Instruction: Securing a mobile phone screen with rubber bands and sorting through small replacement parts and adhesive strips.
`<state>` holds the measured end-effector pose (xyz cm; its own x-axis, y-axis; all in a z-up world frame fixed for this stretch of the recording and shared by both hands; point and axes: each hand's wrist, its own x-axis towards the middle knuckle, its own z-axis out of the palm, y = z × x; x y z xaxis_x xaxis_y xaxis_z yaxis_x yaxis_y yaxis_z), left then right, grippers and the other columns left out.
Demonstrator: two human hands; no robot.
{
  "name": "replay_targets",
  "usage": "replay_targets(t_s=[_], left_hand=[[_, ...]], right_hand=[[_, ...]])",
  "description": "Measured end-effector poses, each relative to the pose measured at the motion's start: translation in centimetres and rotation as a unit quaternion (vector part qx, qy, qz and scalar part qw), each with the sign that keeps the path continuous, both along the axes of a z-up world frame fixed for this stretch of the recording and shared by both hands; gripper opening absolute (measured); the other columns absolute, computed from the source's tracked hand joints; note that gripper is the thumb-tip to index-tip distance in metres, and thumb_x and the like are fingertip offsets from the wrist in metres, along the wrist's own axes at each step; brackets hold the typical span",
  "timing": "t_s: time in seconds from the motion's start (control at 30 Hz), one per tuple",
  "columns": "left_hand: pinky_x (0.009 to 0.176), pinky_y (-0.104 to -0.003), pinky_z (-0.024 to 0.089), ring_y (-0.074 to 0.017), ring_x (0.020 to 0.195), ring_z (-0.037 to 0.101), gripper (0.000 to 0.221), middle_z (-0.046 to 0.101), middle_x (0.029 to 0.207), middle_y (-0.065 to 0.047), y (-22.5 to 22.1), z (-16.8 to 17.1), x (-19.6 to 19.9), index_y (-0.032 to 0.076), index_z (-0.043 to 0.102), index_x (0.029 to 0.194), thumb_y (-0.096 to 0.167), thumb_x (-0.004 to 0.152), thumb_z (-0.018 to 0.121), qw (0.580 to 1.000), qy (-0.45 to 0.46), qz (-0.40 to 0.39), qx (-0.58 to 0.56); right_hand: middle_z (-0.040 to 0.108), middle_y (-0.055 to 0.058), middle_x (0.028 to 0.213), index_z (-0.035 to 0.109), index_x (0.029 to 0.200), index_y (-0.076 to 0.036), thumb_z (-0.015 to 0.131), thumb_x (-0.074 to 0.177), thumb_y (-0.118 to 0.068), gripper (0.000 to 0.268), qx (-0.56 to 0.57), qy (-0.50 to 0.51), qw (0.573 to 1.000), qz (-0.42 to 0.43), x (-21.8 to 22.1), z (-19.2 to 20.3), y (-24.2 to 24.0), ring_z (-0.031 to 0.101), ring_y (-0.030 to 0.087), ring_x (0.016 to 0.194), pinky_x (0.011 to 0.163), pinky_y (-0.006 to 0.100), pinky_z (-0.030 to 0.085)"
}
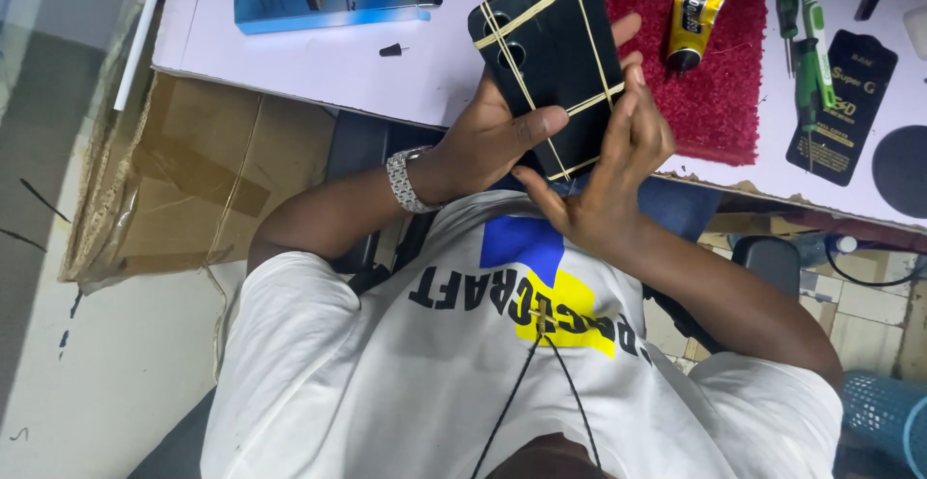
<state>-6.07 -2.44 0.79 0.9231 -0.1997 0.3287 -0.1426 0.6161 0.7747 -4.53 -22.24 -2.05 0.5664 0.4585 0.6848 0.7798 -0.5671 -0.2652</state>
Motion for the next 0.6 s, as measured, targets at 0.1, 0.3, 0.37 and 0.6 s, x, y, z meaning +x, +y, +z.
replay_targets(t_s=[0.1,0.3,0.37,0.6], left_hand=[[0.146,-0.049,0.035,-0.0297,0.167,0.041,0.069,0.04,0.176,-0.018,0.1,-0.3,0.0,0.013,0.021,0.169,0.019,0.118,0.066,0.998,-0.035,0.023,0.04],[0.13,-0.057,0.05,-0.0375,0.157,0.05,0.06,0.052,0.166,-0.019,0.5,-1.6,0.6,0.013,0.04,0.163,0.023,0.115,0.074,0.983,0.079,-0.011,-0.167],[0.134,-0.055,0.047,-0.0326,0.159,0.05,0.052,0.055,0.166,-0.014,1.2,-0.3,0.7,0.013,0.045,0.163,0.035,0.12,0.066,0.985,0.038,-0.049,-0.164],[0.137,-0.057,0.029,-0.0372,0.168,0.028,0.105,0.028,0.179,-0.022,0.7,6.6,0.0,0.006,0.015,0.18,0.046,0.086,0.039,0.909,0.277,-0.038,-0.309]], right_hand=[[0.016,0.018,0.182,0.004,0.177,-0.012,0.067,0.113,-0.061,0.103,0.031,0.009,0.999,0.023,0.0,0.5,0.5,0.027,0.035,0.172,0.138,0.051,0.03],[0.014,0.015,0.186,0.0,0.179,-0.014,0.07,0.111,-0.06,0.108,0.037,0.064,0.995,0.07,0.2,2.0,0.3,0.025,0.035,0.177,0.139,0.055,0.03],[0.016,0.016,0.187,-0.002,0.178,-0.012,0.075,0.111,-0.055,0.111,0.03,0.084,0.992,0.09,0.6,2.9,0.0,0.024,0.035,0.178,0.141,0.053,0.028],[0.025,0.014,0.189,-0.004,0.178,-0.013,0.076,0.114,-0.041,0.107,0.036,0.166,0.971,0.169,1.2,5.2,-0.3,0.036,0.032,0.177,0.138,0.047,0.03]])
